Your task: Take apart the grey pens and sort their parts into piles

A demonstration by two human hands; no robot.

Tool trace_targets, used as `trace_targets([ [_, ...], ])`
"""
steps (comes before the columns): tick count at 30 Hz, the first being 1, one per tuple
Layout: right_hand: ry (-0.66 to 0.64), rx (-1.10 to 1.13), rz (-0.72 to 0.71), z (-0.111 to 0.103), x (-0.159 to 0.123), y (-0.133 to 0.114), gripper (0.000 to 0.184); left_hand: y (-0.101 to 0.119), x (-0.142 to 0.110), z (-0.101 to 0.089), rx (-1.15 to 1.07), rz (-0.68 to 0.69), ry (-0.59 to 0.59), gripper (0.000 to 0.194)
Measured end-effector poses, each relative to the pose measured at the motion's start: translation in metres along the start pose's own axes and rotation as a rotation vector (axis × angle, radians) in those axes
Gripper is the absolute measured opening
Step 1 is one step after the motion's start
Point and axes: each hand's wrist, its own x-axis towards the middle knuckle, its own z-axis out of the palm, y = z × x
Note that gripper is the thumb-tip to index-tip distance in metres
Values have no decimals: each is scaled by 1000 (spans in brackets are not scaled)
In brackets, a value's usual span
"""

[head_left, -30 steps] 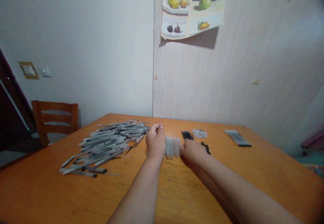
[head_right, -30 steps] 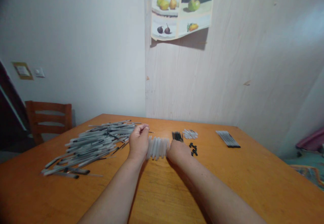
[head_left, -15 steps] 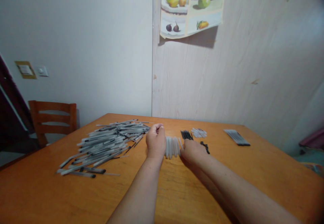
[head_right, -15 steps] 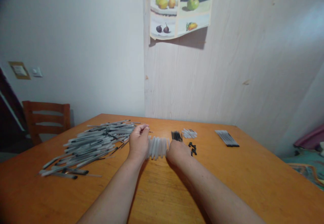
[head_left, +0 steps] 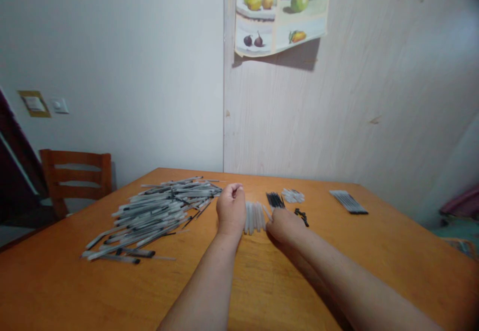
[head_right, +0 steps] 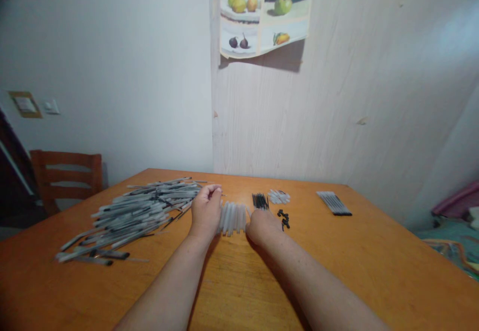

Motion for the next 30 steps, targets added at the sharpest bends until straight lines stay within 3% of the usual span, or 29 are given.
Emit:
trace_targets([
  [7, 106, 67, -58, -12, 7, 21, 28, 5, -8, 2, 135, 86, -92, 21],
  [15, 149, 723, -241, -35, -2, 53, 13, 23, -29, 6, 394, 421, -355, 32],
  [20, 95, 1013, -309, -47, -20, 56, 12, 35, -43, 8, 493, 511, -539, 33],
  [26, -15, 1260, -309, -40, -26, 54, 18, 37, -45, 10, 504, 456, -656, 23],
  [30, -78, 1453, -316, -36, -25, 54, 29, 28, -42, 16, 240, 253, -762, 25],
])
